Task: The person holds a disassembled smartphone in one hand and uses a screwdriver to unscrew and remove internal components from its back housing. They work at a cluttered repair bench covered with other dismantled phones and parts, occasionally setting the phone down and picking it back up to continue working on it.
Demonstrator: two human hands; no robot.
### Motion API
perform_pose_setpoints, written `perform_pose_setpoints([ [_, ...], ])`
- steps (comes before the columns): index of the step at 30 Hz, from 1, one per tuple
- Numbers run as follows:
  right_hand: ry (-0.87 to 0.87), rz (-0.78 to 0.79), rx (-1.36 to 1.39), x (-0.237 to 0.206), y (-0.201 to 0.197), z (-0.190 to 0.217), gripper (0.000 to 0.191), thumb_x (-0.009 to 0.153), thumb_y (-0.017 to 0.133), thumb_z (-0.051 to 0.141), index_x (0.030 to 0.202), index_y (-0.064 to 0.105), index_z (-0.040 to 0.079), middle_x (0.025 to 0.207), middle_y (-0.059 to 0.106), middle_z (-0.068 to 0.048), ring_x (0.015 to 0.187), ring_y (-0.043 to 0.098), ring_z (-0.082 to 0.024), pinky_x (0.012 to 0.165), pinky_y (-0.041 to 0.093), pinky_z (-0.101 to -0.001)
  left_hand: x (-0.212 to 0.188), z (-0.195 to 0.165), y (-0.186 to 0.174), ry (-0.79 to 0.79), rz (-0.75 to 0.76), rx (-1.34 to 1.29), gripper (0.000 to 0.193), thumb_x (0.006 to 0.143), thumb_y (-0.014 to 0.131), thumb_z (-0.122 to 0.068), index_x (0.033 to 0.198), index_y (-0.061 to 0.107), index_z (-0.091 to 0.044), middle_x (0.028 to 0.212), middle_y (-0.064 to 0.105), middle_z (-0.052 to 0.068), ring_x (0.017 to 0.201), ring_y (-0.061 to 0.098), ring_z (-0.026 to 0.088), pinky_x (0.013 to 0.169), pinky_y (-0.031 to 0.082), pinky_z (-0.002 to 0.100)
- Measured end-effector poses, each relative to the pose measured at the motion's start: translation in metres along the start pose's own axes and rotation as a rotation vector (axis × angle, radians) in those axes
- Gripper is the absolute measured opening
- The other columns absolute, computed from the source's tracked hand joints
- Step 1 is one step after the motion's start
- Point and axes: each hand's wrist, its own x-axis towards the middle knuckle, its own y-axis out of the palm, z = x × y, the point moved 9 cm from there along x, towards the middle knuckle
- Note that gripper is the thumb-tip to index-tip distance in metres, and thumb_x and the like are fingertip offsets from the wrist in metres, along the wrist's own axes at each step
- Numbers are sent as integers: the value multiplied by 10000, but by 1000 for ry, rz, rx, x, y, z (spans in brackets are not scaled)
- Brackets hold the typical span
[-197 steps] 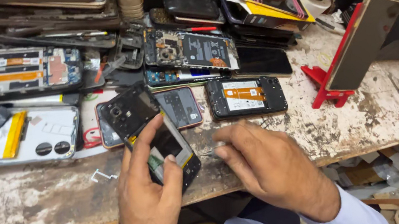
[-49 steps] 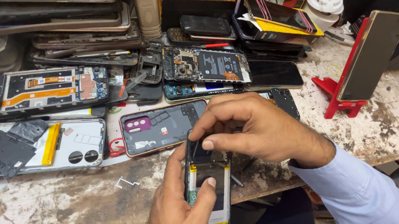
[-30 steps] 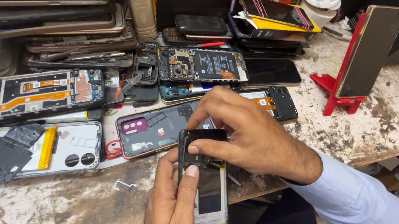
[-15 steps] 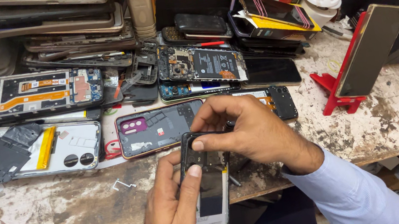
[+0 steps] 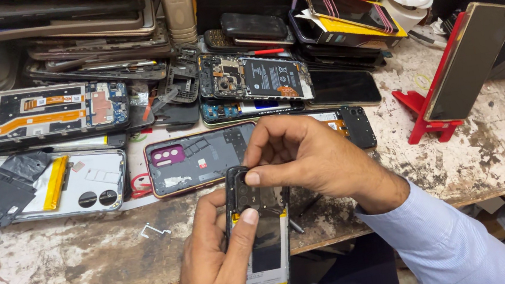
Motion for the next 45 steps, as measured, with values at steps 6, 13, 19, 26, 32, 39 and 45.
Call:
perform_pose_setpoints([
  [6, -26, 10, -12, 0, 4, 1, 176, 882, 817, 78, 968, 669, 35, 923, 693, -2, 874, 656, -81, 800, 545, -257, 1, 4, 0, -97, 1, 13, 352, 987, 521, -246, 1303, 574, -102, 753, 733, 38, 681, 578, 55, 640, 487, 259],
  [13, -80, -2, 16, -1, 6, 8, 156, 872, 809, 38, 968, 686, 21, 1006, 684, -25, 950, 661, -96, 866, 550, -267, 0, 1, -1, -12, 18, -27, 336, 1010, 503, -234, 1296, 563, -70, 810, 768, 19, 746, 636, 37, 685, 512, 244],
  [19, -78, -65, 29, -1, 8, 8, 127, 872, 797, 32, 945, 693, 17, 1079, 674, -53, 994, 656, -109, 888, 553, -275, -1, 0, -2, 23, 17, -9, 334, 990, 547, -225, 1275, 560, -52, 815, 740, 23, 690, 554, 55, 623, 474, 253],
  [26, -63, -83, 17, -4, 8, 11, 110, 878, 776, 45, 952, 705, 6, 1148, 682, -91, 1029, 669, -123, 898, 565, -279, -1, 8, -1, 25, 43, -41, 346, 1018, 551, -201, 1332, 549, -56, 943, 734, 67, 840, 604, 68, 734, 514, 262],
  [32, -54, -154, 2, -4, 8, 7, 134, 879, 776, 58, 978, 699, 11, 1123, 693, -90, 993, 669, -126, 859, 566, -275, -2, -6, -2, 148, 28, -8, 337, 994, 573, -181, 1290, 543, -22, 1063, 799, 102, 1020, 700, 111, 886, 539, 301],
  [39, -114, -122, 17, -7, 10, 10, 117, 897, 757, 33, 984, 685, 1, 1133, 696, -102, 1046, 653, -141, 931, 537, -294, -2, 2, -6, 14, -3, 57, 351, 999, 519, -237, 1313, 542, -82, 942, 797, 61, 854, 688, 95, 792, 544, 299],
  [45, -139, -149, 36, -8, 11, 6, 116, 890, 756, 25, 977, 681, 11, 1148, 683, -100, 1086, 644, -149, 973, 526, -309, -3, 10, -8, -16, -5, 77, 367, 1089, 534, -244, 1418, 581, -88, 876, 706, 118, 786, 580, 147, 730, 539, 336],
])
